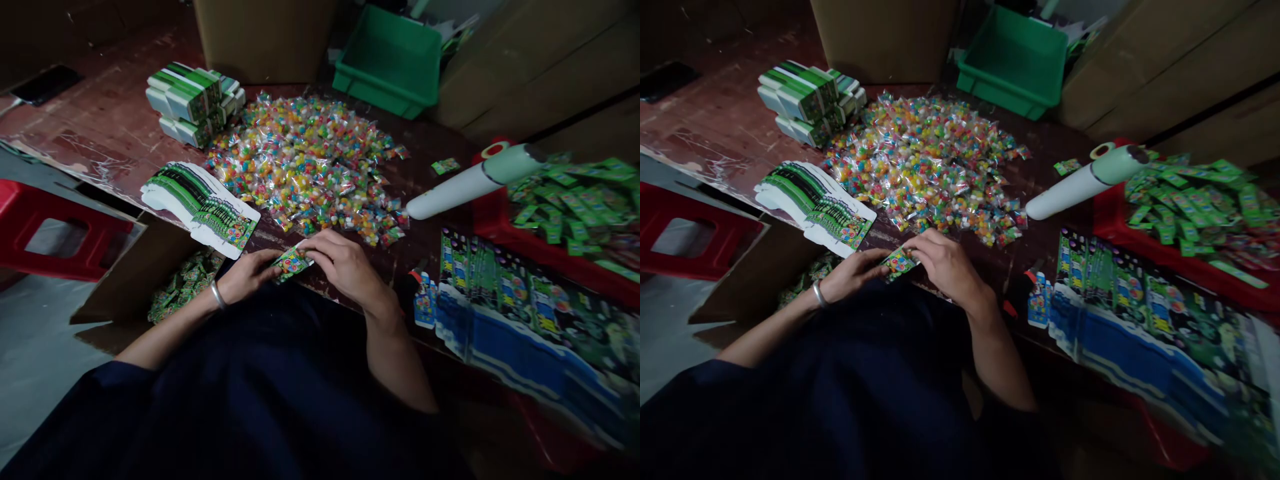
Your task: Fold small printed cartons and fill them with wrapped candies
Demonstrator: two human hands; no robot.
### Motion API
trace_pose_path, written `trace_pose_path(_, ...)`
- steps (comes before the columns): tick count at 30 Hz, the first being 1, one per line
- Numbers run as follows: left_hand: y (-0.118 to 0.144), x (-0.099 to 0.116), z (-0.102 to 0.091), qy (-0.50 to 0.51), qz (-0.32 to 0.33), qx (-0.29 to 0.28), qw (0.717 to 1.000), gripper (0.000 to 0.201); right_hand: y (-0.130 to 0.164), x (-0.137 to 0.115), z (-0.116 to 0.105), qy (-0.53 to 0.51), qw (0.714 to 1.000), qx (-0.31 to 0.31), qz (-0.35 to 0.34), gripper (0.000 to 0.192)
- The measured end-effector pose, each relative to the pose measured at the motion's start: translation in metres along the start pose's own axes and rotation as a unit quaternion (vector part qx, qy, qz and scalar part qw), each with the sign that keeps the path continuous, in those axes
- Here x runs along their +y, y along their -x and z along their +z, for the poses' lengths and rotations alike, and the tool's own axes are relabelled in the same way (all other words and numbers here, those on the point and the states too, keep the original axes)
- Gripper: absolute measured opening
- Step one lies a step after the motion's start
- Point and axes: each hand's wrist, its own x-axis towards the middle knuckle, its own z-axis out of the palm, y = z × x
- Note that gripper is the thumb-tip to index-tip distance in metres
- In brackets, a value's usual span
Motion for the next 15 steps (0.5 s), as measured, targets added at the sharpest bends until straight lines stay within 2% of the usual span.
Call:
trace_pose_path(4, -0.001, 0.0, 0.012, 0.069, 0.008, 0.014, 0.997, 0.034, 0.0, -0.002, 0.015, -0.027, 0.99, 0.12, 0.066, 0.013)
trace_pose_path(6, -0.001, 0.002, 0.018, 0.114, 0.017, 0.032, 0.993, 0.04, 0.0, -0.003, 0.019, -0.016, 0.984, 0.164, 0.062, 0.008)
trace_pose_path(10, -0.001, 0.008, 0.025, 0.159, 0.035, 0.077, 0.984, 0.053, 0.0, -0.005, 0.021, 0.039, 0.985, 0.167, 0.0, 0.017)
trace_pose_path(12, -0.001, 0.009, 0.026, 0.185, 0.047, 0.087, 0.978, 0.056, 0.002, -0.005, 0.023, 0.044, 0.981, 0.186, -0.006, 0.017)
trace_pose_path(15, -0.003, 0.011, 0.028, 0.229, 0.052, 0.087, 0.968, 0.057, 0.008, -0.004, 0.033, -0.042, 0.975, 0.218, 0.031, 0.012)
